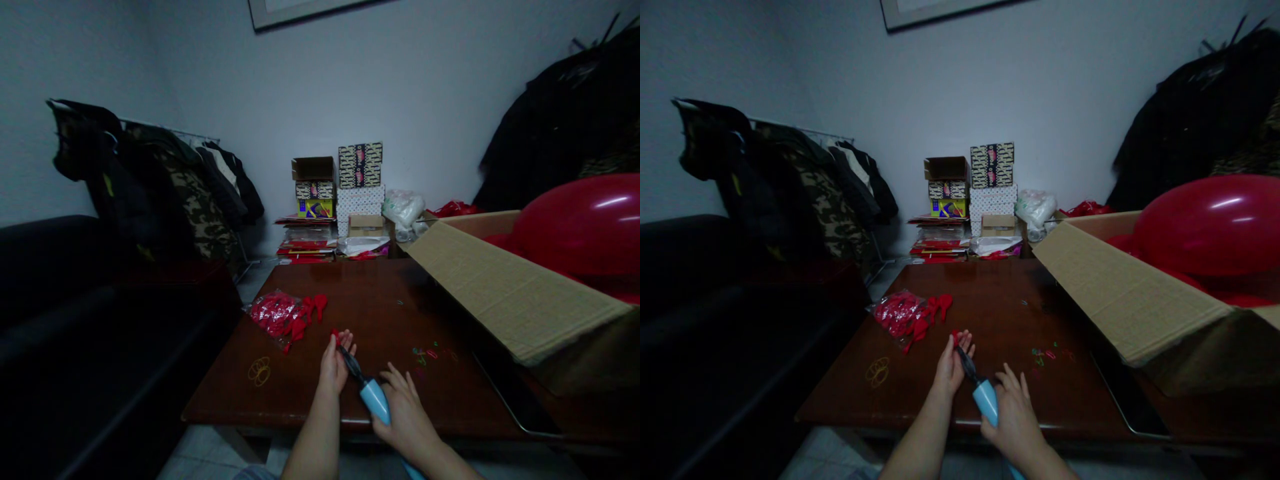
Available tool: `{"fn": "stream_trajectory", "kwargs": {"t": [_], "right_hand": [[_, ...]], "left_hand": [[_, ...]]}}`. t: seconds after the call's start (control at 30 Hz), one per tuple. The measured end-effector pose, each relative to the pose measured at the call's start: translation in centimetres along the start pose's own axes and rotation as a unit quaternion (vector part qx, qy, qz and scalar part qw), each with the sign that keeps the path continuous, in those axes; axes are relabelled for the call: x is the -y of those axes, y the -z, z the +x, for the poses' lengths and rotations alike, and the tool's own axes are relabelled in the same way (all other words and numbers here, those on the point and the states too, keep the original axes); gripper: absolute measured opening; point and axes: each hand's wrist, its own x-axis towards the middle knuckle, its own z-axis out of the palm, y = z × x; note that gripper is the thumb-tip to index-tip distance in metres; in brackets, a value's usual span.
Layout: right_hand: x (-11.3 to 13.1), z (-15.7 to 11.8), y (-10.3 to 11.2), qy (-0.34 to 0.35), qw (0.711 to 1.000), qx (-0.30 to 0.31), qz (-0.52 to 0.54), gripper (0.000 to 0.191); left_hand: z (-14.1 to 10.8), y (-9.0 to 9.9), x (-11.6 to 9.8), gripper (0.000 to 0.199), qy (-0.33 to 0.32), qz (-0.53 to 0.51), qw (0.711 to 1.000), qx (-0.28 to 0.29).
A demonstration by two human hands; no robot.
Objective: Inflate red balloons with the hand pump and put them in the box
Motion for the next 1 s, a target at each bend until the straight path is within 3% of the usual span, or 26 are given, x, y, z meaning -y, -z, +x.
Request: {"fn": "stream_trajectory", "kwargs": {"t": [0.33, 0.57, 1.0], "right_hand": [[0.3, -0.3, 0.4, -0.026, 0.999, 0.017, 0.017, 0.045], [0.5, -0.2, 0.5, -0.049, 0.998, 0.013, 0.021, 0.040], [1.3, 1.6, 0.0, -0.068, 0.997, 0.024, -0.001, 0.043]], "left_hand": [[-0.1, -0.2, 0.1, 0.027, 0.014, 0.031, 0.999, 0.015], [-0.5, -0.4, 0.4, 0.013, -0.001, 0.062, 0.998, 0.025], [-0.8, -0.4, 0.2, 0.023, 0.097, 0.058, 0.991, 0.069]]}}
